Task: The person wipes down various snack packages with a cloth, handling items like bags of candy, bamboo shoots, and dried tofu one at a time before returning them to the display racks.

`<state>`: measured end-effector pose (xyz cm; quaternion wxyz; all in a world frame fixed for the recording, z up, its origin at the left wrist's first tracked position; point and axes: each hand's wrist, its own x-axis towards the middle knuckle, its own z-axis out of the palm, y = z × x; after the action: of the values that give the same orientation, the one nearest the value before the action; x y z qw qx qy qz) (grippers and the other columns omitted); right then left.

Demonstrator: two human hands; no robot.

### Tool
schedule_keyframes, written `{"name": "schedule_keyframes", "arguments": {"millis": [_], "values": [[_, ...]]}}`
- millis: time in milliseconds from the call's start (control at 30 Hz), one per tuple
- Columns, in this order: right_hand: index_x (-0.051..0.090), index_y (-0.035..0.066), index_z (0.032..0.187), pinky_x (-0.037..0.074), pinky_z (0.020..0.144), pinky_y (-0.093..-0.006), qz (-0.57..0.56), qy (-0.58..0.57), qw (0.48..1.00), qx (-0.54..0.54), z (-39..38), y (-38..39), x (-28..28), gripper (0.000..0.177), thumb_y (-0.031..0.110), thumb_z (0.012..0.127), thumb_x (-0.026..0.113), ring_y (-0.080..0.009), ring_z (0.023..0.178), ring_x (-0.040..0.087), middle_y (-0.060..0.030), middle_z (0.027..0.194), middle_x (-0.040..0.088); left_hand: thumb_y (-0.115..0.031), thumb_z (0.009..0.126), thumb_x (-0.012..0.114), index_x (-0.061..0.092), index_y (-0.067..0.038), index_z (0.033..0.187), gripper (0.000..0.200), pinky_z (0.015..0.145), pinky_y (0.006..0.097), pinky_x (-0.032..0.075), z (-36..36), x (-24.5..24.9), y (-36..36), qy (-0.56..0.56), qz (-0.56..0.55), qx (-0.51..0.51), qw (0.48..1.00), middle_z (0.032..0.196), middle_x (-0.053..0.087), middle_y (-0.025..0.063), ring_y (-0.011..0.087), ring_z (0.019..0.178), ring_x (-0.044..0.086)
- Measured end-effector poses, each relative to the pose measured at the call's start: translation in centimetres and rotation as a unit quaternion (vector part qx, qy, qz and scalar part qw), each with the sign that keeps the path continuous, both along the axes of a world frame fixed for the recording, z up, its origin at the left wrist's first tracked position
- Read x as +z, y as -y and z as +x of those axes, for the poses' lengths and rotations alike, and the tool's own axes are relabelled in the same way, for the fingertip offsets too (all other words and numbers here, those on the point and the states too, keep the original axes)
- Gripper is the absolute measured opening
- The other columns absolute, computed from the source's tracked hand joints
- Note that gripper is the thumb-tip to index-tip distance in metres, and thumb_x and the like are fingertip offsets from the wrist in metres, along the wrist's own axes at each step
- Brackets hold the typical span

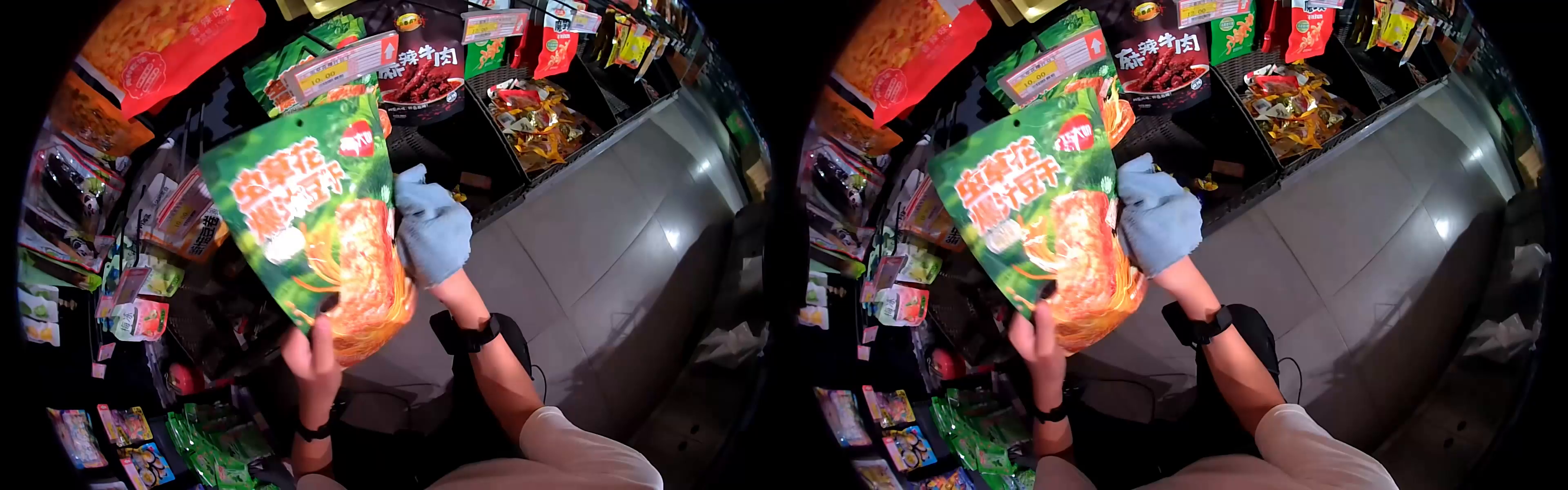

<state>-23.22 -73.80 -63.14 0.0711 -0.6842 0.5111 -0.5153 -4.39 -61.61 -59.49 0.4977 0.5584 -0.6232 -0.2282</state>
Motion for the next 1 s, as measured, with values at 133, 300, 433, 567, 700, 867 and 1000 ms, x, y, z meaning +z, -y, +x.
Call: {"name": "schedule_keyframes", "arguments": {"millis": [133, 300, 433, 567, 700, 867, 1000], "values": [[0.060, 0.003, 0.102, 0.048, 0.080, -0.0312, -0.050, 0.143, 0.982, 0.115, 5.1, -1.4, -2.8, 0.025, -0.003, 0.078, 0.057, -0.0288, 0.097, 0.058, -0.0142, 0.108, 0.055, -0.004, 0.090, 0.052, 0.058, 0.008, 0.105, 0.020, 0.065, 0.0422, 0.049, -0.5, -3.6, -1.3, 0.158, -0.073, -0.067, 0.982, 0.091, 0.063, 0.0244, 0.0437, 0.079, 0.061], [0.055, 0.004, 0.122, 0.019, 0.114, -0.0443, 0.105, 0.070, 0.912, 0.390, 8.2, -8.8, -6.7, 0.042, 0.018, 0.083, 0.062, -0.0289, 0.120, 0.047, -0.0103, 0.124, 0.052, 0.002, 0.081, 0.050, 0.056, 0.007, 0.086, 0.010, 0.054, 0.0408, 0.039, 1.9, -6.9, -2.5, 0.090, -0.010, 0.077, 0.993, 0.066, 0.053, 0.0231, 0.0417, 0.062, 0.054], [0.055, 0.006, 0.123, 0.020, 0.113, -0.0414, 0.154, 0.044, 0.912, 0.378, 11.6, -8.9, -8.1, 0.038, 0.018, 0.087, 0.058, -0.0279, 0.116, 0.049, -0.0104, 0.115, 0.059, -0.001, 0.086, 0.050, 0.056, 0.007, 0.087, 0.010, 0.056, 0.0376, 0.040, 4.0, -8.5, -2.7, 0.043, 0.025, 0.092, 0.994, 0.068, 0.056, 0.0224, 0.0351, 0.059, 0.052], [0.049, 0.000, 0.085, 0.044, 0.072, -0.0363, 0.091, 0.180, 0.932, 0.300, 13.5, -5.2, -6.9, 0.010, -0.004, 0.075, 0.049, -0.0358, 0.081, 0.047, -0.0169, 0.084, 0.049, -0.007, 0.094, 0.051, 0.056, 0.008, 0.089, 0.016, 0.059, 0.0327, 0.041, 4.6, -9.4, -3.6, -0.038, 0.041, 0.127, 0.990, 0.070, 0.058, 0.0124, 0.0157, 0.062, 0.049], [0.049, -0.001, 0.086, 0.045, 0.086, -0.0324, 0.094, 0.167, 0.947, 0.257, 14.8, -2.8, -10.2, 0.012, -0.002, 0.075, 0.044, -0.0347, 0.089, 0.055, -0.0172, 0.086, 0.053, -0.010, 0.097, 0.050, 0.059, 0.008, 0.105, 0.021, 0.076, 0.0249, 0.042, 8.1, -9.9, -5.5, -0.172, 0.101, 0.132, 0.971, 0.094, 0.062, 0.0051, 0.0091, 0.085, 0.051], [0.063, 0.007, 0.101, 0.045, 0.078, -0.0262, 0.499, 0.298, 0.758, 0.295, 14.7, -2.0, -9.4, 0.021, 0.018, 0.091, 0.049, -0.0109, 0.087, 0.052, -0.0021, 0.098, 0.059, -0.017, 0.098, 0.051, 0.047, 0.001, 0.132, 0.038, 0.092, 0.0345, 0.047, 12.9, -12.1, -6.2, -0.375, 0.085, 0.110, 0.916, 0.122, 0.058, 0.0084, 0.0173, 0.109, 0.058], [0.052, 0.008, 0.127, 0.043, 0.091, -0.0236, 0.470, 0.537, 0.600, 0.363, 13.0, -4.6, -5.4, 0.038, 0.034, 0.100, 0.046, -0.0051, 0.102, 0.048, 0.0019, 0.120, 0.053, -0.017, 0.096, 0.057, 0.046, -0.001, 0.130, 0.040, 0.092, 0.0331, 0.047, 15.2, -13.6, -5.3, -0.455, 0.178, 0.071, 0.870, 0.122, 0.057, 0.0073, 0.0172, 0.109, 0.058]]}}
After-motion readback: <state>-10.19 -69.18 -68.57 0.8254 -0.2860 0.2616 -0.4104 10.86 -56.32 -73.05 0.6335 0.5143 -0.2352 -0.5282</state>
